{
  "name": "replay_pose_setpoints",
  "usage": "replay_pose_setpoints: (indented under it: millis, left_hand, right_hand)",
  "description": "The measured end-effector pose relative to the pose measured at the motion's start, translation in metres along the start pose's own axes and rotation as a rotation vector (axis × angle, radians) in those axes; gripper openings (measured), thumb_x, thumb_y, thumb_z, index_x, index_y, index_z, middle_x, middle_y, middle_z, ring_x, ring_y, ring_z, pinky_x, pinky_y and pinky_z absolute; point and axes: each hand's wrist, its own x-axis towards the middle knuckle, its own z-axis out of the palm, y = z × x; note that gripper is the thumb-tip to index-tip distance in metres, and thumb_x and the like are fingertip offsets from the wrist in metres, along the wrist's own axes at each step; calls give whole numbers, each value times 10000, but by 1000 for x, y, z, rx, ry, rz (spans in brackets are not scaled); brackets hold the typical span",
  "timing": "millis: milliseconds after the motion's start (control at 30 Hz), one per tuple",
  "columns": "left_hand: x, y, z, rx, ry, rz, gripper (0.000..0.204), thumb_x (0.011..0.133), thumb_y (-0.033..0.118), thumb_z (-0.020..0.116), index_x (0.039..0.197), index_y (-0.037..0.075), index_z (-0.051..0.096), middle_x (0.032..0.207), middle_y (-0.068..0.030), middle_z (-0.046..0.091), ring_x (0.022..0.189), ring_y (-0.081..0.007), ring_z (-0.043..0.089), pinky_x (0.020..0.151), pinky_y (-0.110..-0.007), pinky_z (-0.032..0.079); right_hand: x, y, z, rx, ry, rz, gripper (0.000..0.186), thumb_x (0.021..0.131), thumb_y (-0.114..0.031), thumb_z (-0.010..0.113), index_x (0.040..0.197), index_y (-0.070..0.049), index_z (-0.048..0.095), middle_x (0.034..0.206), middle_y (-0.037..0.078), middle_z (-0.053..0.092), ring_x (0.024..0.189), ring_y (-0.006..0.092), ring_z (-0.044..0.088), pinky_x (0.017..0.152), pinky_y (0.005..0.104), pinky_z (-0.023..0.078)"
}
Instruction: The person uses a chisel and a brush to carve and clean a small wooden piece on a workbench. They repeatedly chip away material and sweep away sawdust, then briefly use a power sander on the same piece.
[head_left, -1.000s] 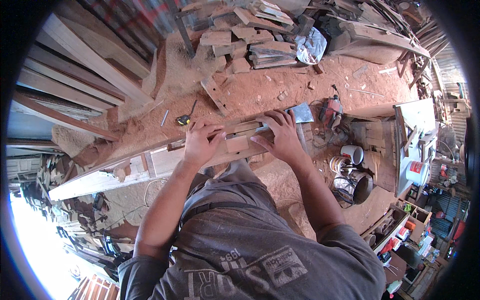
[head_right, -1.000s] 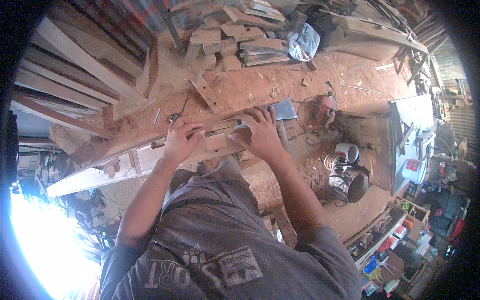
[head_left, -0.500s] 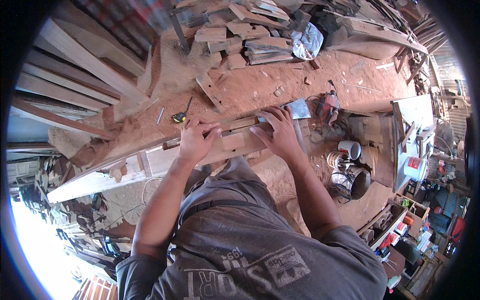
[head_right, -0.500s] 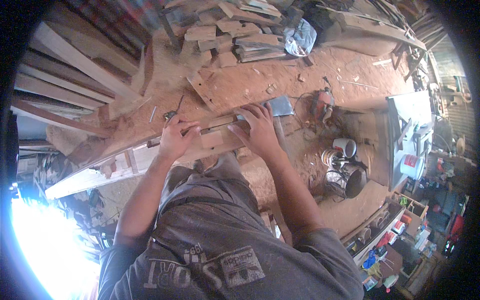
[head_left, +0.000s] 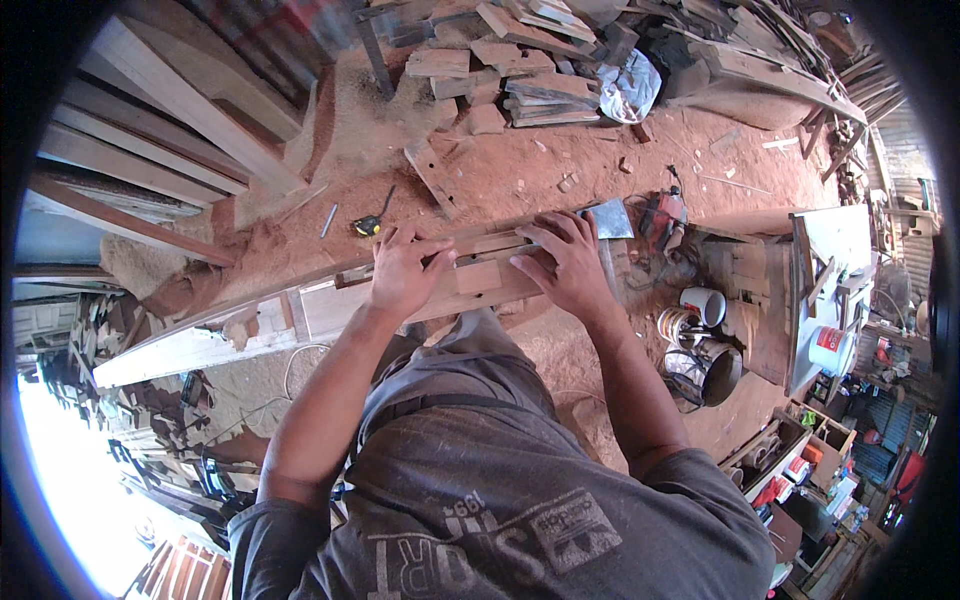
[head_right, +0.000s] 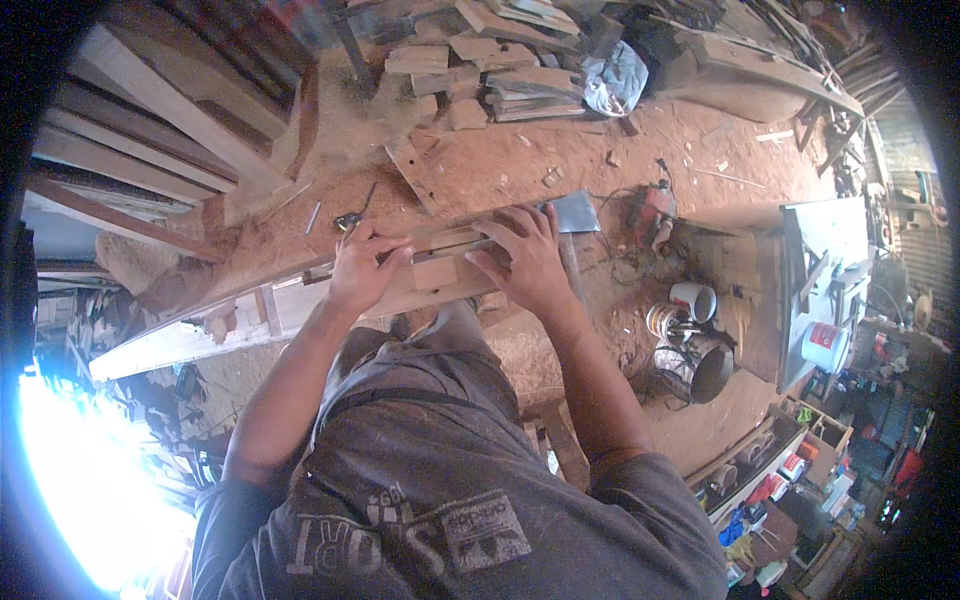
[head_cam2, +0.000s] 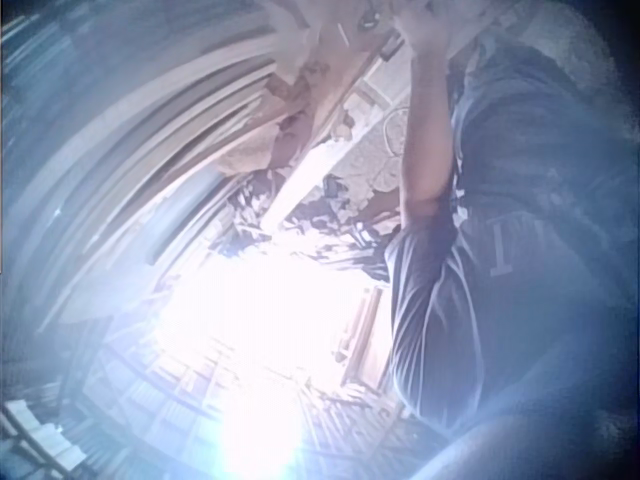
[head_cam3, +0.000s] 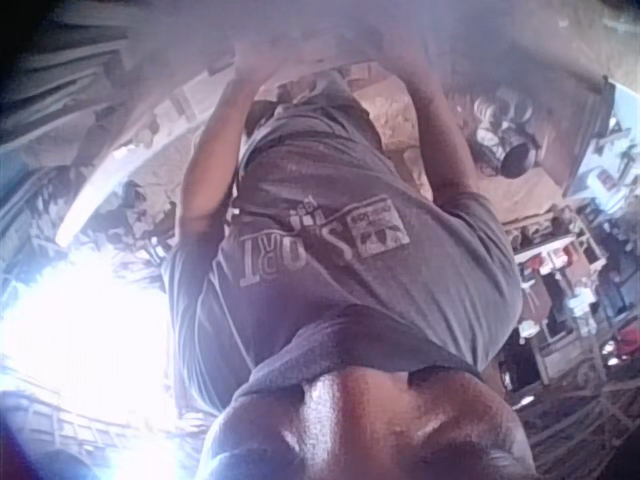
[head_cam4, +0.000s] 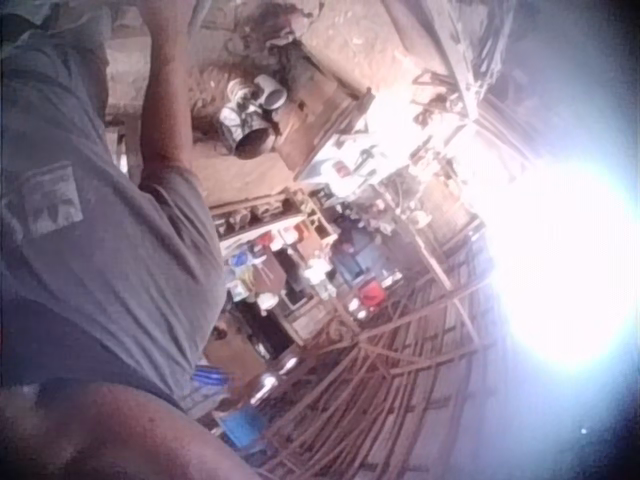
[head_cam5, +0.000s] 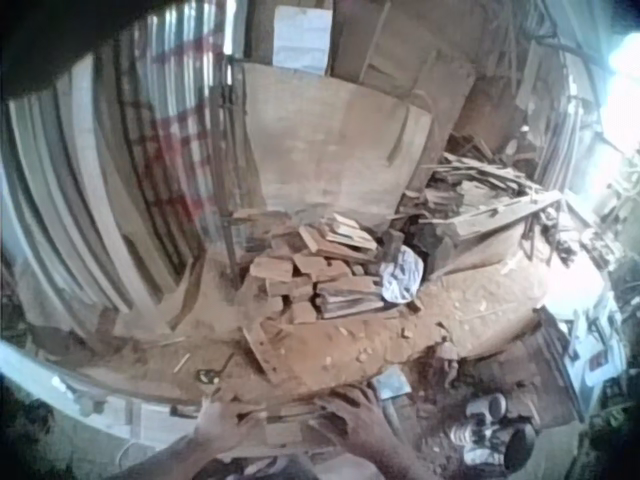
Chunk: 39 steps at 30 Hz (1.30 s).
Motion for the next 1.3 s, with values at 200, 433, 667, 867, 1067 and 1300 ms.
replay_pose_setpoints:
  millis: [200,433,667,867,1067,1300]
  left_hand:
    - [-2,-4,5,-17,40,56,225,928,307,764,1111,198,839,1017,-60,618,1061,-292,580,987,-486,428]
    - [-5,-1,8,-5,97,87,224,919,271,773,1109,170,836,1005,-68,622,1046,-296,583,980,-459,423]
    - [-7,1,9,1,106,100,213,916,253,778,1096,156,835,1011,-72,632,1028,-295,590,950,-456,432]
    - [-7,5,6,-2,127,112,205,922,261,780,1087,152,834,1007,-63,648,1032,-288,590,925,-451,446]
    - [-6,4,13,-1,204,130,183,873,252,825,1030,160,838,991,-40,651,991,-285,595,881,-455,445]
    - [-7,3,15,0,219,106,184,868,268,825,1020,164,837,1006,-44,659,1008,-293,599,911,-465,450]
  right_hand:
    - [2,-2,-1,-4,-7,16,429,903,-388,778,1258,-155,719,1315,144,646,1330,366,524,1224,583,223]
    - [3,-2,-1,-4,-1,9,426,896,-372,775,1247,-140,706,1314,147,644,1323,373,523,1222,585,224]
    - [2,-2,-3,-15,0,1,449,888,-389,779,1256,-142,704,1326,141,638,1329,368,519,1222,580,224]
    - [2,1,-4,41,6,-10,381,895,-375,779,1216,-173,736,1302,130,653,1310,353,538,1215,563,238]
    - [10,0,8,83,24,180,283,850,-342,828,1083,-184,794,1144,68,717,1215,314,589,1198,537,262]
    - [22,-2,8,83,-99,316,313,819,-425,828,1048,-213,804,1164,75,715,1226,344,582,1193,566,251]
